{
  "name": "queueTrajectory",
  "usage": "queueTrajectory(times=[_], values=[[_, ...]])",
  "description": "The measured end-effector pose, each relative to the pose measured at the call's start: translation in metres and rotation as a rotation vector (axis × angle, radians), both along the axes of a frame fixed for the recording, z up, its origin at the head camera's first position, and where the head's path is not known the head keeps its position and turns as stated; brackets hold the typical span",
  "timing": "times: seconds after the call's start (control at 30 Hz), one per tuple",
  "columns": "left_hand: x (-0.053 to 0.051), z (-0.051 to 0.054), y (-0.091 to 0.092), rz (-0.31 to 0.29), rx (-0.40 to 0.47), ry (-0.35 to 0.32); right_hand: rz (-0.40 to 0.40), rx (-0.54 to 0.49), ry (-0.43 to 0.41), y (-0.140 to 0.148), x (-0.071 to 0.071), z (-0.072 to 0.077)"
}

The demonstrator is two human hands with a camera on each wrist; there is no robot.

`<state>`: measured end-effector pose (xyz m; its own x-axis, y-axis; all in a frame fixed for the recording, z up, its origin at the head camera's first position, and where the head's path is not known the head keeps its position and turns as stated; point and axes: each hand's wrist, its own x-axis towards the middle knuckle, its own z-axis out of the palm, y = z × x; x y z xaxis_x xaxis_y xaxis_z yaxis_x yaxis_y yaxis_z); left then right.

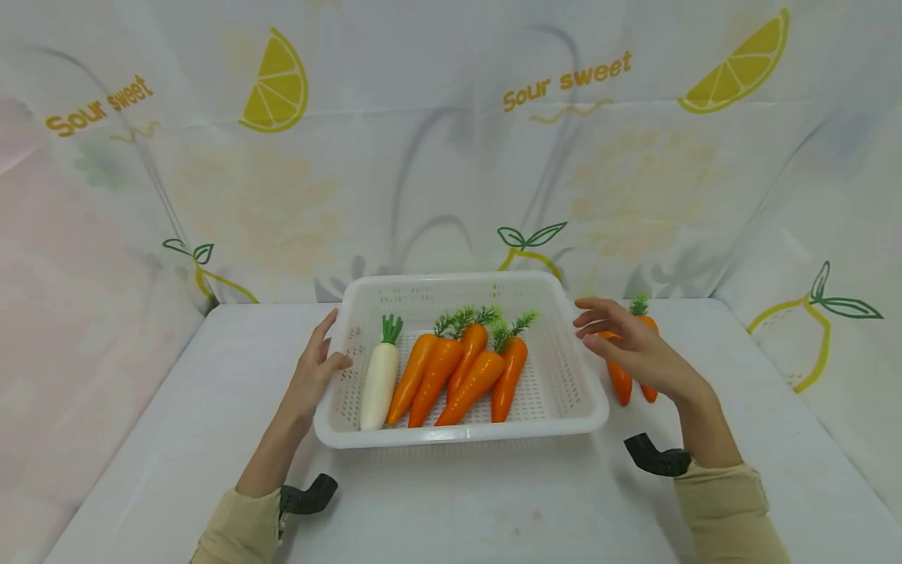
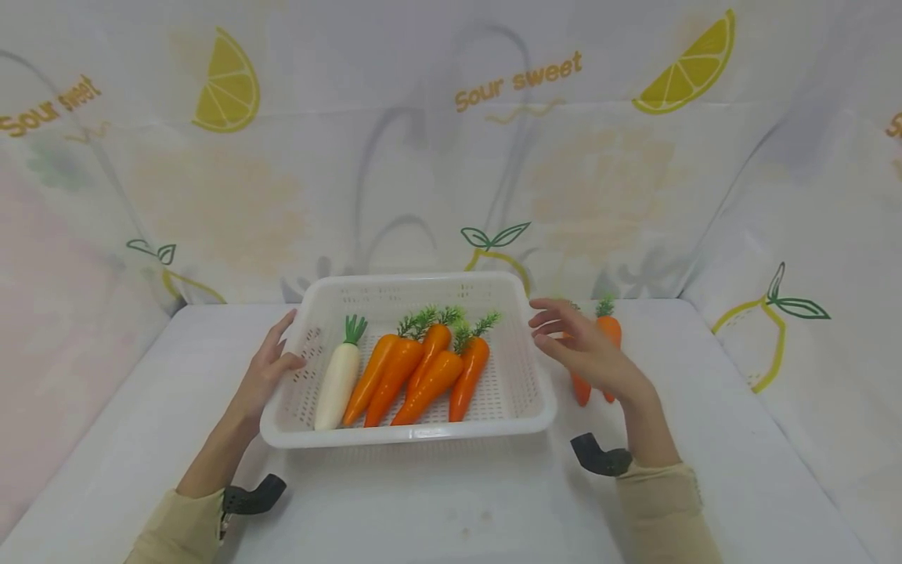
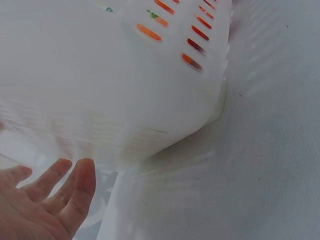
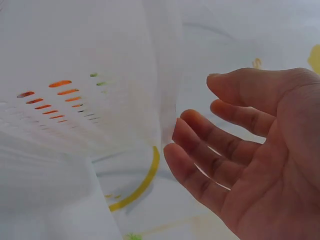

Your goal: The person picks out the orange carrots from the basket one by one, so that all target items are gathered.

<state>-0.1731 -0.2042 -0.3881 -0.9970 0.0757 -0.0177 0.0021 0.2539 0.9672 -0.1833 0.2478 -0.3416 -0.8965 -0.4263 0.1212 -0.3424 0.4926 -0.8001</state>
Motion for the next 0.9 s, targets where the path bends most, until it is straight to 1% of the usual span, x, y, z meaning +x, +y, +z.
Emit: queueTrajectory(times=[0.07,0.17,0.27,0.33,0.57,0.7,0.8,0.9], values=[[0.000,0.000,0.000,-0.002,0.002,0.001,-0.003,0.019,0.017,-0.003,0.001,0.001],[0.000,0.000,0.000,-0.005,0.005,0.001,0.003,0.030,0.067,-0.009,0.003,0.003],[0.000,-0.001,0.000,-0.006,0.006,0.001,0.031,0.014,0.111,-0.015,0.005,0.003],[0.000,-0.001,0.000,-0.005,0.004,0.002,0.053,0.009,0.125,-0.021,0.005,0.003],[0.000,-0.001,0.000,0.003,-0.011,-0.002,0.111,0.055,0.121,-0.041,0.007,0.001],[0.001,0.000,0.000,0.000,-0.006,0.000,0.100,0.116,0.138,-0.053,0.008,-0.001],[0.001,0.000,0.000,-0.004,0.000,0.003,0.083,0.161,0.127,-0.061,0.010,-0.003],[0.001,0.000,0.000,-0.006,0.004,0.002,0.074,0.183,0.109,-0.068,0.012,-0.004]])
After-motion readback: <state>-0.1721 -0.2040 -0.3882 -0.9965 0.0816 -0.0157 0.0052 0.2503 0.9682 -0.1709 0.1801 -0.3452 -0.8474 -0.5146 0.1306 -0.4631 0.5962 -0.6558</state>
